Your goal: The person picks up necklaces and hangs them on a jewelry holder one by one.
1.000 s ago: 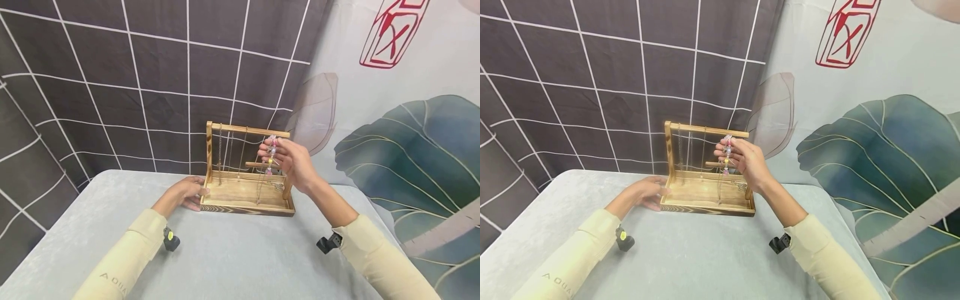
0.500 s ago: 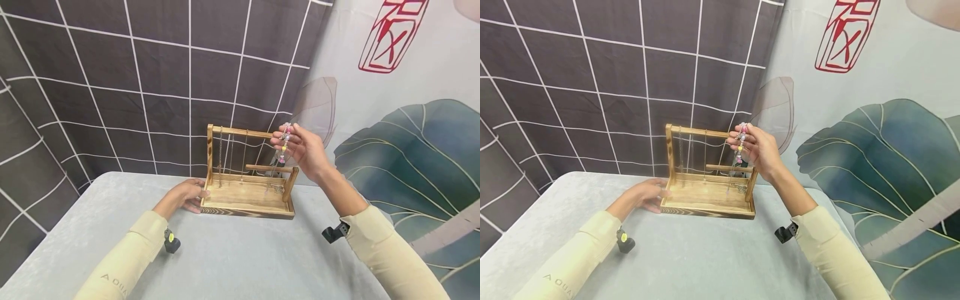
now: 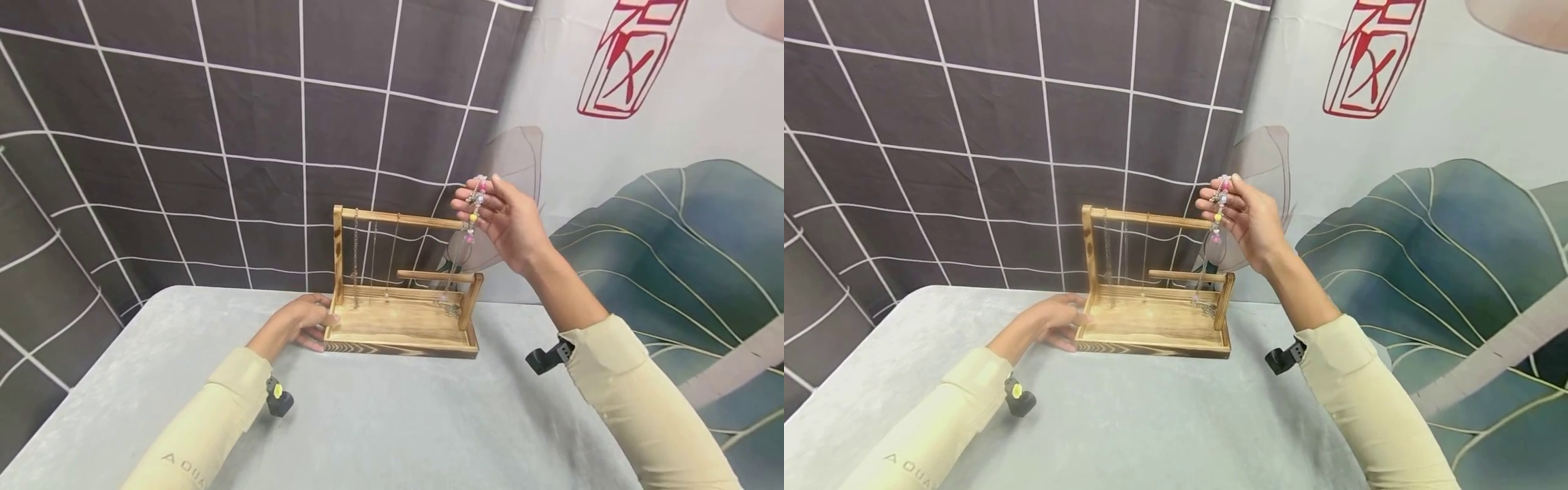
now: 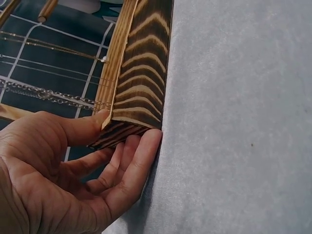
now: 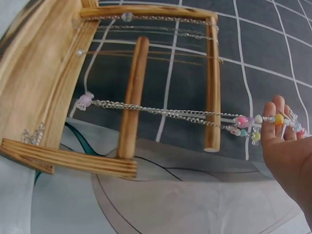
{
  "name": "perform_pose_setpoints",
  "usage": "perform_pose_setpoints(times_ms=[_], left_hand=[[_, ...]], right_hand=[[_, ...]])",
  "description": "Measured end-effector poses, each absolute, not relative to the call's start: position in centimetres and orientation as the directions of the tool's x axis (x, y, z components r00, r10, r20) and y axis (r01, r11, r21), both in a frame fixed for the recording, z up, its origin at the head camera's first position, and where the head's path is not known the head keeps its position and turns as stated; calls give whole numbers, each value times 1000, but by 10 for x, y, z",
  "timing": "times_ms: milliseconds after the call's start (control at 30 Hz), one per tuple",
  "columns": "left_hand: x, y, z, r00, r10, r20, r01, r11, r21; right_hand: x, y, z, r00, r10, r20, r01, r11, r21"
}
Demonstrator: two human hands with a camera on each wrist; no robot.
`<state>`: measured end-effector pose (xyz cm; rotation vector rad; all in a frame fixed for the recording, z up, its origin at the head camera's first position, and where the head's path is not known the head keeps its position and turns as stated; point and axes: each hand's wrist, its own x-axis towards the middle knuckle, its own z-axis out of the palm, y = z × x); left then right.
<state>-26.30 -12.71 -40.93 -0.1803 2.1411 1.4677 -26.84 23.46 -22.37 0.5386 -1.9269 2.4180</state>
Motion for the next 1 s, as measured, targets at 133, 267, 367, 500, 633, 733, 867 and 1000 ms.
perform_pose_setpoints(times_ms=[133,267,367,500,633,733,867,1000], left_hand=[[-265,-127,-411,-851,180,-494,-399,389,830],[-266,-128,-411,-849,180,-497,-406,378,832],[-266,-129,-411,-847,177,-501,-411,379,829],[-267,-129,-410,-846,176,-503,-414,378,828],[-266,-131,-409,-847,180,-499,-409,378,831],[-266,-132,-408,-848,182,-498,-407,381,830],[-265,-132,-409,-846,180,-502,-412,377,829],[-264,-131,-409,-845,186,-501,-408,379,831]], right_hand=[[-272,238,-216,-940,-194,281,-229,-251,-940],[-273,239,-208,-939,-182,291,-242,-248,-938],[-273,241,-200,-940,-170,296,-249,-254,-935],[-274,243,-189,-940,-141,310,-263,-275,-925],[-275,243,-173,-943,-105,315,-274,-291,-917],[-276,242,-165,-947,-90,309,-270,-304,-914],[-281,242,-164,-950,-87,299,-261,-303,-917],[-285,245,-176,-960,-100,261,-227,-270,-936]])
